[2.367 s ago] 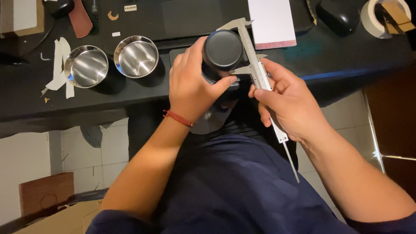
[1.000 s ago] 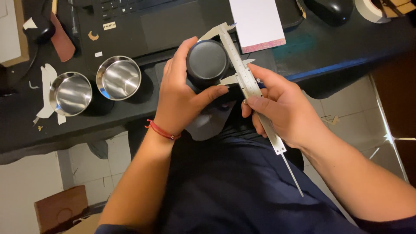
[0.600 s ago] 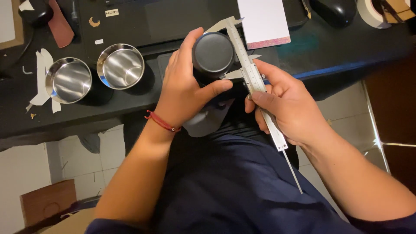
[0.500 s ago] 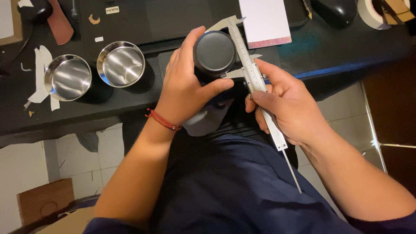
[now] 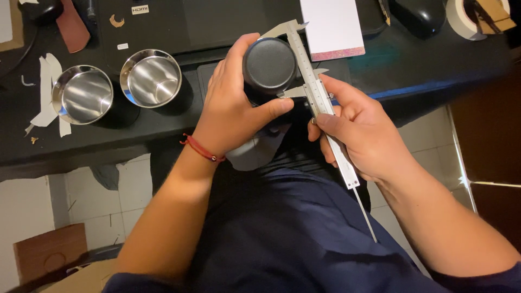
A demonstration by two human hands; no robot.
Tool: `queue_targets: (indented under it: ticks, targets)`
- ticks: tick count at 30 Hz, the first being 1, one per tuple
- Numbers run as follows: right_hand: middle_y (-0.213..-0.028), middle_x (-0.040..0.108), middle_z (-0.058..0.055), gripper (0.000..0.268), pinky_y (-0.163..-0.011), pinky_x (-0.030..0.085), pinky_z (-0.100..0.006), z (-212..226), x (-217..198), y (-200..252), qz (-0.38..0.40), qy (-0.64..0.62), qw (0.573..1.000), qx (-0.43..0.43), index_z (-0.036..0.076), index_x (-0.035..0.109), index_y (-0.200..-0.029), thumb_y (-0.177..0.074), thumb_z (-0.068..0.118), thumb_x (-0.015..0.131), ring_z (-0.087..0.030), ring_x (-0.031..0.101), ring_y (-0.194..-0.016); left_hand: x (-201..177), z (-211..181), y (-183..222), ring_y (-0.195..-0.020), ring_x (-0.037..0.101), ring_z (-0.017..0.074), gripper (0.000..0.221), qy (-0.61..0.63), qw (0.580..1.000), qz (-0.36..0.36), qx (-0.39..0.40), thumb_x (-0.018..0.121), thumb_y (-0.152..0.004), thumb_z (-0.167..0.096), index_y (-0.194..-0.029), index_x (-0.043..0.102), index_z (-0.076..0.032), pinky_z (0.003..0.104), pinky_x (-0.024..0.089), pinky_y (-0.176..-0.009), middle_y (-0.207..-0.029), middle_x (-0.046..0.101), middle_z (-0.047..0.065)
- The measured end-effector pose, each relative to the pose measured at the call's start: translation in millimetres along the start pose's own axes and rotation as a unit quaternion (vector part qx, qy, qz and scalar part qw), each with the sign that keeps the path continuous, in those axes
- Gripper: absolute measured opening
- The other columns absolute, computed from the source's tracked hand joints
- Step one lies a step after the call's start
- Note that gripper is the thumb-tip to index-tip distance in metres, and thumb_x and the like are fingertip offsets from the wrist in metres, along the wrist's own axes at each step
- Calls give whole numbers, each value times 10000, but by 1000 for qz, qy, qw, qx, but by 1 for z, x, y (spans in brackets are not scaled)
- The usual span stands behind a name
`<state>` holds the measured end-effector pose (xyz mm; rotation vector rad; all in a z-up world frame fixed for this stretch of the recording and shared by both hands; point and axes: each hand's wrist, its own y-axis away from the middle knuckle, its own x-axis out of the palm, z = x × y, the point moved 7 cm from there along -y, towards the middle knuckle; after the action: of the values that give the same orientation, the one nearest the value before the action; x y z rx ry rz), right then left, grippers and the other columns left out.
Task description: Measuring the dimensions of a metal cup using a caliper at a desk with a laptop and laser engraver.
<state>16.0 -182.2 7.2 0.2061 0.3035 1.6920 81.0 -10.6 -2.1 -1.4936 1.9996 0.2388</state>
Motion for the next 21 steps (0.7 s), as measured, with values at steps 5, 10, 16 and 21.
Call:
queue_targets:
  ticks: [5,10,16,21]
  targets:
    - [-670,622,-107,631,-280,345,-252,-1,-1,-1,5,-12,1000,-4,88,423,-1497,-875,74,526,-166,508,-343,-1,-1,-4,-1356,462,290,944,12,1000,8,-14,868,-730,-438,-1454,340,-142,421,323,-1118,-1493,476,54]
    - [-677,615,-109,615,-299,359,-243,-2,-1,-2,20,-31,999,-8,79,414,-1499,-893,55,519,-172,504,-335,-1,-1,-4,-1317,474,293,874,17,1000,8,-4,813,-758,-487,-1423,369,-135,410,326,-1099,-1446,501,63]
    - [-671,612,-116,620,-271,347,-244,-6,-2,-3,11,-48,999,0,108,423,-1497,-893,48,544,-176,503,-333,-1,-3,-4,-1324,480,286,866,21,1000,7,-4,813,-760,-472,-1425,363,-148,411,331,-1100,-1445,506,52]
    - [-666,614,-117,629,-269,362,-261,-9,-4,-3,9,-53,999,4,112,419,-1504,-891,58,548,-187,513,-335,0,-2,-4,-1382,450,283,918,23,1000,17,-11,812,-751,-498,-1453,340,-142,420,314,-1129,-1496,469,55]
